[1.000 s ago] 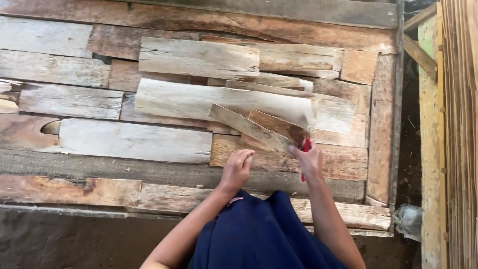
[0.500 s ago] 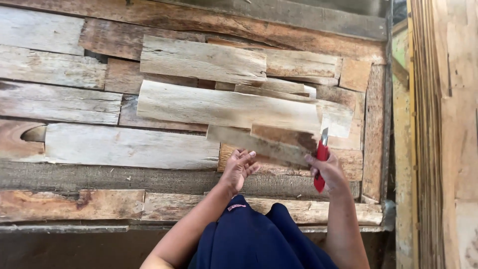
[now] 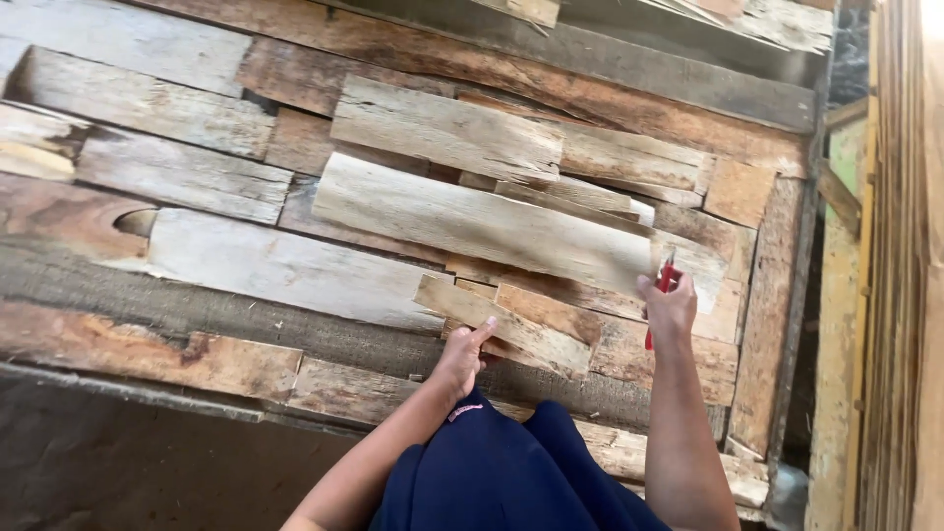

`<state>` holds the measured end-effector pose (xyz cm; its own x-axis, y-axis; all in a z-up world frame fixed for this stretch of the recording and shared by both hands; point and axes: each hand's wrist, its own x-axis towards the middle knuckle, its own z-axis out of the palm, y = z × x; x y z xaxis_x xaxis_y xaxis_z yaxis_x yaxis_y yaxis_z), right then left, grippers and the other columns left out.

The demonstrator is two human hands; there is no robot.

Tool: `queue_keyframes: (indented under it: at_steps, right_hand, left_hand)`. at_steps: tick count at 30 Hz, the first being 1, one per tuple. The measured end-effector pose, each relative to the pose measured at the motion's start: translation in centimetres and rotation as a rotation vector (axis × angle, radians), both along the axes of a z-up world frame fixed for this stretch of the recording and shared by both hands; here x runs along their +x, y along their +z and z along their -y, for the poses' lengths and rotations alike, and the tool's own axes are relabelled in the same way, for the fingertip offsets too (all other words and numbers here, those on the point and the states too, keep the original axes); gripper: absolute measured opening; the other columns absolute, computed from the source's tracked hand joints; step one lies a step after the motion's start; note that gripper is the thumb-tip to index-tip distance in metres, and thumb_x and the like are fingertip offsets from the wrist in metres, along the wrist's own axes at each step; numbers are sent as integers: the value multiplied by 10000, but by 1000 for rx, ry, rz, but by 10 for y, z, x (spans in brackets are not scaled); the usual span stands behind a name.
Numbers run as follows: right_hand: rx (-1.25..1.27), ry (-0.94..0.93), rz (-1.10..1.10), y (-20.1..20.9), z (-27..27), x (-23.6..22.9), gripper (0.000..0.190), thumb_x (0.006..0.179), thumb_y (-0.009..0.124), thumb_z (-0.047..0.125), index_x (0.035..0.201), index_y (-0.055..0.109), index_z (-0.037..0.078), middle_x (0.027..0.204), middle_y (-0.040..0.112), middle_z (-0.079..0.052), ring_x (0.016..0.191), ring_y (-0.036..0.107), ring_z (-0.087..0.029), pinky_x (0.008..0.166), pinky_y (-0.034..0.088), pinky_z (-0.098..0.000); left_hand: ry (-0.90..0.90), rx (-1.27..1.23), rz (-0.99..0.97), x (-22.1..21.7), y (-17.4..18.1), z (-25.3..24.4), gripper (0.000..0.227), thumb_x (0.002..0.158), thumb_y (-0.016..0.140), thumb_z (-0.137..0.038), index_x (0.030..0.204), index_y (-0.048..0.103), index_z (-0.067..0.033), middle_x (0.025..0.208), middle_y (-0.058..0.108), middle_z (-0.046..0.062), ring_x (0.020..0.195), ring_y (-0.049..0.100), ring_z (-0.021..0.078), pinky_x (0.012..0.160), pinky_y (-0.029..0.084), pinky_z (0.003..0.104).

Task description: Cutting and fitting thin wood veneer strips onto a wooden surface using a utility knife.

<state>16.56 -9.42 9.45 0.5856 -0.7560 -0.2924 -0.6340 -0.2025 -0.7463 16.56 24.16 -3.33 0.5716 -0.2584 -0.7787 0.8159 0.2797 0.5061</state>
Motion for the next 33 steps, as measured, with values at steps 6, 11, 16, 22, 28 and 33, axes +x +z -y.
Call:
queue_keyframes:
  at_steps: [6, 11, 16, 22, 28, 33]
  right_hand:
    - [385, -137, 317, -13, 28, -14, 185, 877, 774, 82, 990, 626, 79, 737, 539, -31, 498, 522, -88, 441, 463, -239]
    - [388, -207, 235, 62, 31, -45, 217, 964, 738, 104, 1121, 593, 70, 868, 582, -23, 579, 542, -46, 546, 503, -168]
    - [333, -323, 164, 110, 33, -63, 335, 1018, 669, 121, 1340, 585, 80, 1043, 677, 24, 643, 592, 17, 612, 574, -98]
    - [391, -514, 254, 113, 42, -76, 160, 1016, 630, 57, 1138, 622, 160, 867, 658, 57, 601, 557, 13, 578, 527, -123]
    - [428, -414, 172, 111, 22, -76, 441, 1002, 639, 92, 1421, 505, 118, 1067, 647, 27, 677, 560, 1, 652, 561, -115]
    - [491, -188, 350, 24, 49, -76, 228, 915, 737, 50, 1086, 588, 62, 743, 549, 0, 490, 516, -61, 454, 462, -271]
  left_hand:
    - [80, -47, -20, 1, 58, 4, 794, 931, 787, -366, 1418, 383, 113, 1372, 434, 278, 1187, 554, 377, 944, 505, 599]
    - [42, 4, -23, 23, 86, 10, 705, 904, 719, -432, 1367, 460, 32, 1305, 517, 145, 1194, 539, 282, 977, 432, 486]
    - [-32, -20, 27, 52, 156, 22, 246, 1051, 593, -281, 951, 591, -56, 882, 655, 81, 774, 618, 204, 797, 534, 317]
    - [-12, -22, -21, 81, 165, 63, 246, 1022, 626, -282, 1064, 546, -53, 970, 555, 59, 843, 585, 173, 865, 595, 311]
    - [-163, 249, 98, 78, 213, 54, 804, 1010, 558, -216, 1632, 63, -97, 1688, 245, 94, 1531, 289, 271, 1251, 295, 430]
    - [235, 51, 249, 65, 140, 40, 900, 970, 591, -118, 1647, 3, -38, 1689, 130, 261, 1527, 241, 445, 1205, 242, 609]
